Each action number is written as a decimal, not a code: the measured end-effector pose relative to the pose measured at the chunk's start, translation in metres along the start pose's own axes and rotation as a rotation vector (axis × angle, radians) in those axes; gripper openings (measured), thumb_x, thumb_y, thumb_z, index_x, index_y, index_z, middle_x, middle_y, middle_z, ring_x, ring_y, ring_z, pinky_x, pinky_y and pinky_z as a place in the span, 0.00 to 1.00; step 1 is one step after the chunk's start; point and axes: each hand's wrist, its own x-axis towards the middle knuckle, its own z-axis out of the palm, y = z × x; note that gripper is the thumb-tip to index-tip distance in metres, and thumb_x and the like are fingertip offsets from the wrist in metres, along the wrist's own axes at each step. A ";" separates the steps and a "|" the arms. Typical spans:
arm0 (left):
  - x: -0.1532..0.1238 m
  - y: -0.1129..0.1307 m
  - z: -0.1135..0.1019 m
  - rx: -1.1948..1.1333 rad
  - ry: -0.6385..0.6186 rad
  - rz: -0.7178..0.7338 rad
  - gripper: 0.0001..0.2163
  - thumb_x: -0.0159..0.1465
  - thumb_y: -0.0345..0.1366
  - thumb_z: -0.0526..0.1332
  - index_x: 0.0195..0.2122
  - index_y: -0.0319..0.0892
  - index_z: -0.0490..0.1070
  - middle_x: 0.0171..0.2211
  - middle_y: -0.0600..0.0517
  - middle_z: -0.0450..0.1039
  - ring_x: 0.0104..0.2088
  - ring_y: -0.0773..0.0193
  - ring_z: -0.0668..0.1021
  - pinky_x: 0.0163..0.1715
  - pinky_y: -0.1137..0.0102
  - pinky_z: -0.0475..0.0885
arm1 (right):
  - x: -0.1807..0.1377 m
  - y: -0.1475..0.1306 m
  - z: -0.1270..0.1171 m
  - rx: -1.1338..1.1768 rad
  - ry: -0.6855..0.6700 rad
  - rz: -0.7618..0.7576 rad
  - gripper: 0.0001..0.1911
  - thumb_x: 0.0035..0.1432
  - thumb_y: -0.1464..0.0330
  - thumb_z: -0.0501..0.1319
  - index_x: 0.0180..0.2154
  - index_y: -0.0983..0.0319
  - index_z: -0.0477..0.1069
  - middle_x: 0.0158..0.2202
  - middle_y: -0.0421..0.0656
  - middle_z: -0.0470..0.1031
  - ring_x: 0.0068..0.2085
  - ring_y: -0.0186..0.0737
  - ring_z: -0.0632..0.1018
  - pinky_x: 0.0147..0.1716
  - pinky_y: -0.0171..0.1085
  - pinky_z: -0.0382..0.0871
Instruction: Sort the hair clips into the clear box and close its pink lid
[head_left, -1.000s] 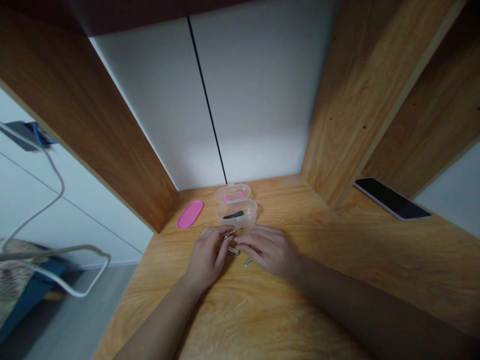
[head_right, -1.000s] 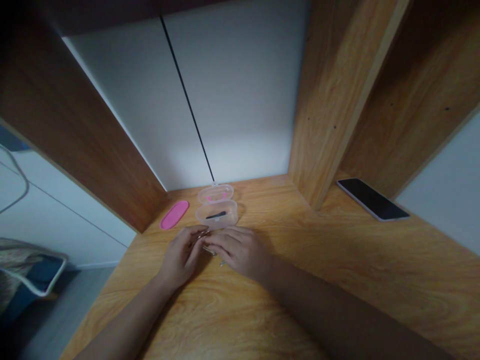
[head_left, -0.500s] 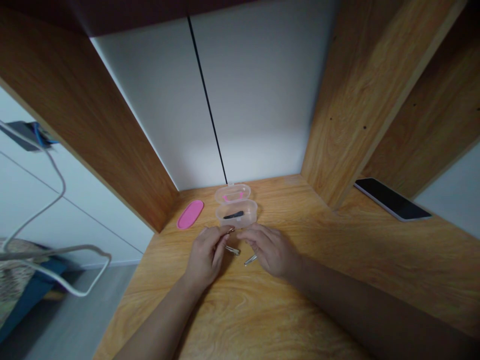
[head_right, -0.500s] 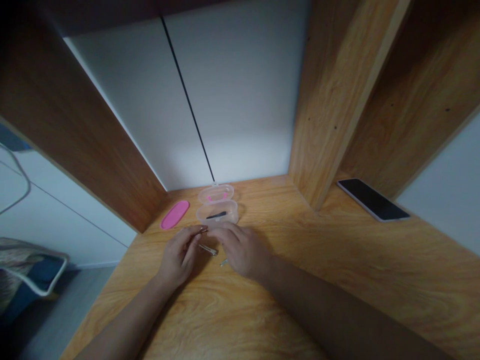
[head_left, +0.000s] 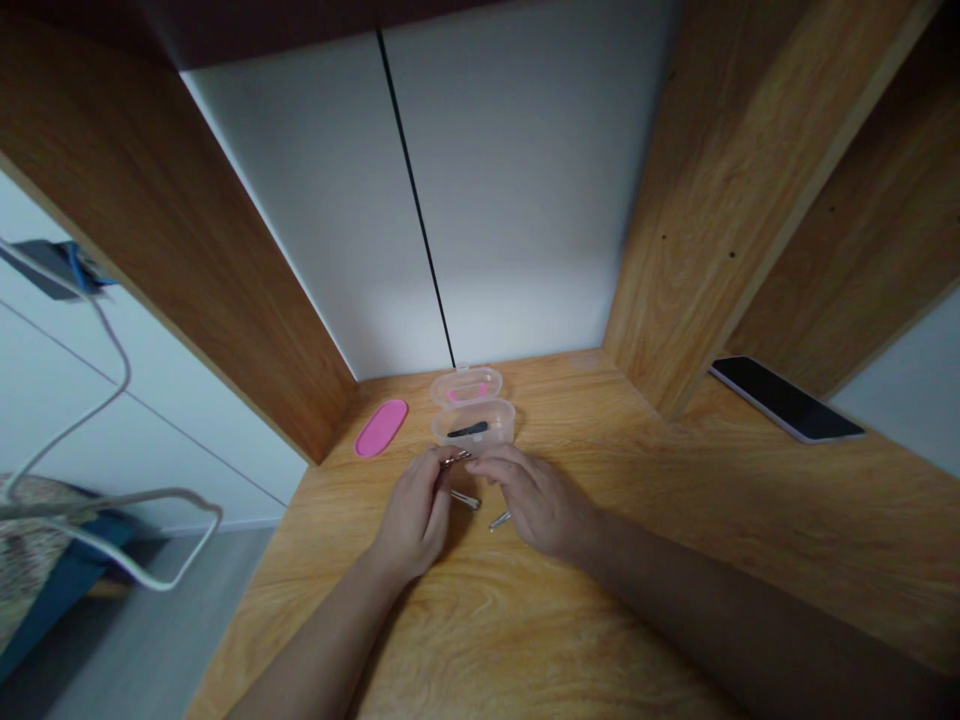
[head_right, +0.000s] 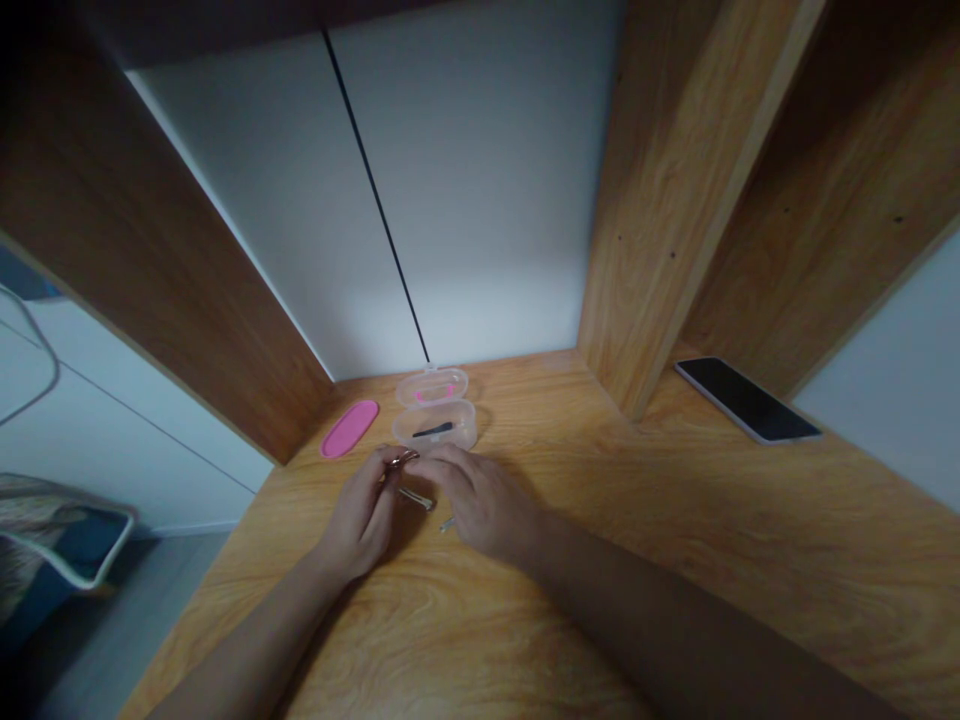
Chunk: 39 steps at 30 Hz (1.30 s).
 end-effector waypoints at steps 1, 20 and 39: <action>0.000 0.000 0.000 0.003 -0.002 -0.006 0.13 0.69 0.26 0.49 0.51 0.43 0.65 0.46 0.46 0.73 0.45 0.58 0.75 0.48 0.64 0.70 | 0.000 0.000 0.000 0.013 0.006 0.004 0.27 0.64 0.82 0.48 0.61 0.60 0.60 0.54 0.51 0.75 0.58 0.41 0.75 0.54 0.44 0.75; -0.004 0.001 0.000 -0.001 0.018 -0.073 0.09 0.73 0.36 0.49 0.41 0.43 0.68 0.36 0.48 0.74 0.37 0.60 0.75 0.39 0.67 0.67 | 0.012 -0.009 -0.014 -0.001 0.053 -0.175 0.15 0.71 0.72 0.53 0.54 0.56 0.71 0.41 0.43 0.80 0.43 0.37 0.79 0.44 0.38 0.75; -0.005 0.004 -0.001 -0.093 0.175 -0.091 0.16 0.74 0.40 0.45 0.31 0.42 0.63 0.27 0.53 0.64 0.28 0.63 0.67 0.31 0.68 0.60 | 0.000 -0.010 -0.004 -0.063 0.047 0.179 0.13 0.69 0.71 0.50 0.53 0.60 0.65 0.38 0.46 0.82 0.36 0.39 0.82 0.35 0.36 0.76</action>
